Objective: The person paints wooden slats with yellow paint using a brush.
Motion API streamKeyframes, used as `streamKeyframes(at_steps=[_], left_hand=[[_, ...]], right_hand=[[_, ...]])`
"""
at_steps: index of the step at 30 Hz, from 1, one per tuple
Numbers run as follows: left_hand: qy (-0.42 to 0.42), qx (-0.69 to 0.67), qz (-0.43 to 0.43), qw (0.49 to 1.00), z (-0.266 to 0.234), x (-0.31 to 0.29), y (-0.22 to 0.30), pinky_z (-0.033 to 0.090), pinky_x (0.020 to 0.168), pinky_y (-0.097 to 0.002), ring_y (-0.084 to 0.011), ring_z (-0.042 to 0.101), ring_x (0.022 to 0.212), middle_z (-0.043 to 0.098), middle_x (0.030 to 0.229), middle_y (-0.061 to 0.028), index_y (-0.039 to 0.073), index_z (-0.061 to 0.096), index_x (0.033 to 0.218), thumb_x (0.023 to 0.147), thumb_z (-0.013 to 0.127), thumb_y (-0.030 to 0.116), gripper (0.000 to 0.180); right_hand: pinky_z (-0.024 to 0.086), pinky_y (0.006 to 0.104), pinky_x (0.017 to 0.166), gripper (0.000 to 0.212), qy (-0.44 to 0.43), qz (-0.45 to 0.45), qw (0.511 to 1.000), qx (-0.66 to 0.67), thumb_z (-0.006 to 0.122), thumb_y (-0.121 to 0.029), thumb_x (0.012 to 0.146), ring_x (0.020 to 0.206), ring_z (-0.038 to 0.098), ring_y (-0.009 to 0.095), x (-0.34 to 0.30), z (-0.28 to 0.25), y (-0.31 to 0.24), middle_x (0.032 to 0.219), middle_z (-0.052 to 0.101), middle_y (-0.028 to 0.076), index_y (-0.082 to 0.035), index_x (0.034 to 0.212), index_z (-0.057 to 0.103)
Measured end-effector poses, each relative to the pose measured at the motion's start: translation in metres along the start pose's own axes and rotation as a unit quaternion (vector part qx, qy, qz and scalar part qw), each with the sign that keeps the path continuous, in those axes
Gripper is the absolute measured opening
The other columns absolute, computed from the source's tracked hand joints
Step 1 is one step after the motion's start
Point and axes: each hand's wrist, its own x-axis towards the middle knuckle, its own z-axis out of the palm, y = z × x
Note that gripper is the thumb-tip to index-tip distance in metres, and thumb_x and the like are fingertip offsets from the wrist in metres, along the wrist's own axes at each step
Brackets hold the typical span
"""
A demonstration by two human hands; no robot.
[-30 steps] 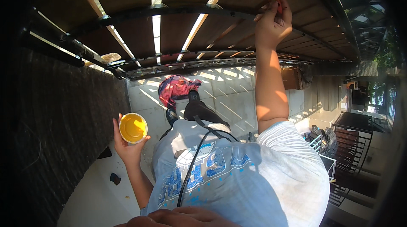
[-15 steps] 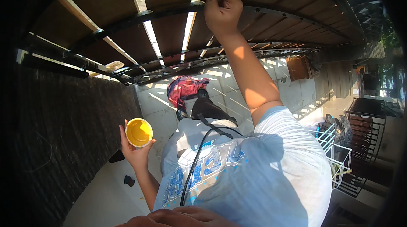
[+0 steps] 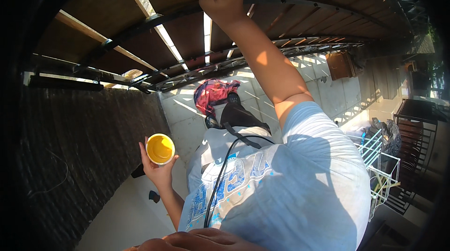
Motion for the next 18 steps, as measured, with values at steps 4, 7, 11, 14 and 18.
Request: streamKeyframes(at_steps=[4,7,11,14,18], left_hand=[[-0.007,-0.007,0.006,1.000,0.001,0.004,0.009,0.042,0.118,-0.0479,-0.0328,0.052,0.141,0.051,0.154,-0.0187,0.001,0.028,0.160,0.058,0.100,0.008,0.125],[-0.013,0.026,0.002,1.000,0.002,0.007,0.012,0.042,0.117,-0.0472,-0.0322,0.052,0.140,0.050,0.154,-0.0192,0.000,0.028,0.160,0.058,0.100,0.009,0.126],[-0.013,0.014,0.014,1.000,0.001,0.009,0.013,0.045,0.115,-0.0453,-0.0314,0.054,0.138,0.051,0.154,-0.0204,-0.001,0.028,0.160,0.057,0.101,0.011,0.126],[-0.018,0.017,0.007,1.000,0.002,0.010,0.015,0.046,0.114,-0.0446,-0.0313,0.056,0.136,0.051,0.153,-0.0207,-0.001,0.029,0.160,0.057,0.101,0.012,0.126],[-0.029,0.020,0.031,0.999,0.003,0.015,0.018,0.046,0.114,-0.0443,-0.0311,0.055,0.137,0.051,0.154,-0.0208,-0.001,0.029,0.159,0.057,0.102,0.013,0.126]], right_hand=[[0.051,0.0252,0.063,0.021,0.021,-0.026,0.998,-0.047,0.067,-0.003,0.098,0.076,0.070,0.015,0.009,-0.007,0.008,0.091,0.074,0.014,0.008,0.116,0.070],[0.052,0.0256,0.065,0.021,0.049,-0.033,0.998,-0.035,0.066,-0.003,0.099,0.077,0.070,0.015,0.008,-0.012,0.017,0.091,0.074,0.015,0.010,0.114,0.070],[0.050,0.0236,0.066,0.023,0.059,0.033,0.998,-0.010,0.065,-0.008,0.101,0.073,0.064,0.011,0.007,-0.031,0.017,0.092,0.074,0.011,0.010,0.116,0.069],[0.048,0.0217,0.066,0.026,0.076,0.071,0.994,0.039,0.065,-0.011,0.103,0.073,0.061,0.009,-0.001,-0.040,0.035,0.095,0.073,0.008,0.008,0.121,0.066],[0.046,0.0196,0.064,0.029,0.102,0.136,0.982,0.080,0.063,-0.012,0.104,0.074,0.058,0.007,-0.007,-0.056,0.030,0.099,0.072,0.006,0.006,0.127,0.063]])
